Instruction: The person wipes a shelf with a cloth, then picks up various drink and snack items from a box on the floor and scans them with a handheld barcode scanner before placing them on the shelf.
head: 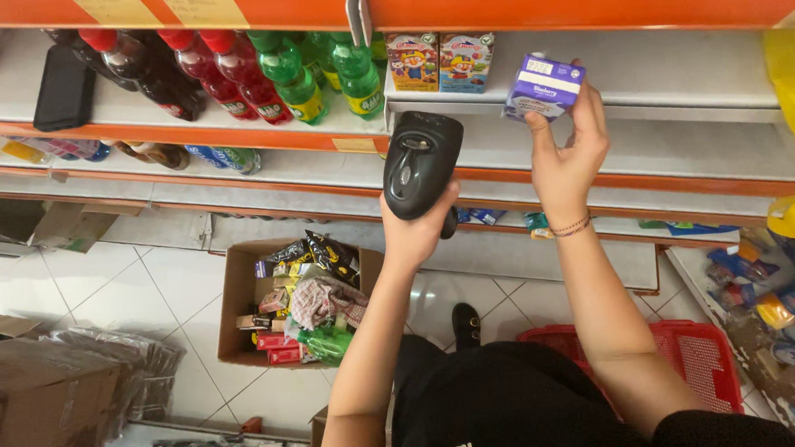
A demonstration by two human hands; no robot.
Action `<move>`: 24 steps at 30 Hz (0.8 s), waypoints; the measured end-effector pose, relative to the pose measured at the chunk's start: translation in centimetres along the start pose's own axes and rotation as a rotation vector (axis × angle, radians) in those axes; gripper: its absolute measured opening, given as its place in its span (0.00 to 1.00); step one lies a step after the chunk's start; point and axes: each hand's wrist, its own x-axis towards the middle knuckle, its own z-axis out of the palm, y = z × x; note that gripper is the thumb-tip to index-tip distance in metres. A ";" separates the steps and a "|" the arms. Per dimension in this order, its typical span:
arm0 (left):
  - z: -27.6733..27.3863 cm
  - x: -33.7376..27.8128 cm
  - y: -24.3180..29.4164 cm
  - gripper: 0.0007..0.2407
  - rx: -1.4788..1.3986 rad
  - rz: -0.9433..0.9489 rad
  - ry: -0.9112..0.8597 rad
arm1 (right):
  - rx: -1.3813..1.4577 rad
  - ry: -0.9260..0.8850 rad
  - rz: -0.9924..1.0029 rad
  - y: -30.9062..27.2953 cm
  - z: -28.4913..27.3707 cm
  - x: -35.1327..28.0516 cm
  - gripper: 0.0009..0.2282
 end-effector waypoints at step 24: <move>0.0 5.1 -2.2 0.15 -0.136 0.000 0.015 | -0.124 0.002 0.010 0.6 1.8 3.1 0.20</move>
